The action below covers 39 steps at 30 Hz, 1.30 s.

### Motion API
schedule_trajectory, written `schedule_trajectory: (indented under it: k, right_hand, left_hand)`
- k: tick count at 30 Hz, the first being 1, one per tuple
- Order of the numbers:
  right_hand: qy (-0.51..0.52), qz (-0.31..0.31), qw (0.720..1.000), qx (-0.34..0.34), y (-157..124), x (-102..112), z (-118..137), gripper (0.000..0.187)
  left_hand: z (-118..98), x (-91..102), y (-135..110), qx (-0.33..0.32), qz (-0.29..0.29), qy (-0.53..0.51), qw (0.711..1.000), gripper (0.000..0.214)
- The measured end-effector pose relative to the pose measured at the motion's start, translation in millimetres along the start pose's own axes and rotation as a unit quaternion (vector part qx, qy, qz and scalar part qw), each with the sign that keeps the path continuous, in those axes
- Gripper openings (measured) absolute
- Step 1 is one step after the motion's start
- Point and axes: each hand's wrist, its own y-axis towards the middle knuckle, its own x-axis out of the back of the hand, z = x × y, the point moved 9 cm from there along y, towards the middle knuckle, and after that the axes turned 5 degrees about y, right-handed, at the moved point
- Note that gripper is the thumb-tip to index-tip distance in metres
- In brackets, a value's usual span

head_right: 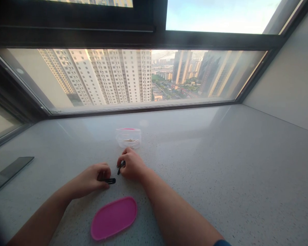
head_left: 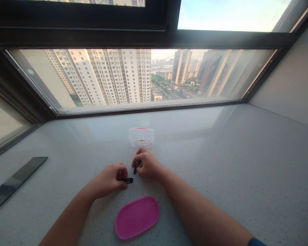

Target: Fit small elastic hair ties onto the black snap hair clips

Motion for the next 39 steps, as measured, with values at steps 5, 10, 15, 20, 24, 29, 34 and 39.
schedule_trajectory:
  k: [5,10,15,20,24,29,34,39]
  right_hand:
    - [0.013,-0.002,1.000,0.008,0,0,-2,0.023]
    - [0.027,-0.008,1.000,0.012,2,4,0,0.020]
    - [0.065,-0.049,0.997,-0.016,3,9,-5,0.009]
    - [0.209,-0.110,0.967,-0.098,3,12,-26,0.013]
    - [0.335,-0.105,0.928,-0.125,4,9,-33,0.024]
    - [0.369,-0.088,0.916,-0.133,3,8,-32,0.027]
    - [0.390,-0.090,0.907,-0.132,3,10,-32,0.033]
    - [0.401,-0.076,0.903,-0.136,3,8,-30,0.025]
  left_hand:
    - [12,13.1,10,0.036,-0.078,-0.026,0.996,0.018]
    - [23,23.7,15,0.048,-0.145,-0.132,0.979,0.027]
    - [35,18.4,15,0.082,-0.172,-0.300,0.935,0.029]
    - [32,14.2,22,0.060,-0.180,-0.412,0.891,0.035]
    - [26,11.2,26,0.037,-0.147,-0.440,0.885,0.053]
    - [33,8.0,24,0.059,-0.137,-0.452,0.880,0.038]
    - [37,7.0,25,0.065,-0.137,-0.480,0.864,0.027]
    - [33,5.8,25,0.053,-0.144,-0.525,0.837,0.027]
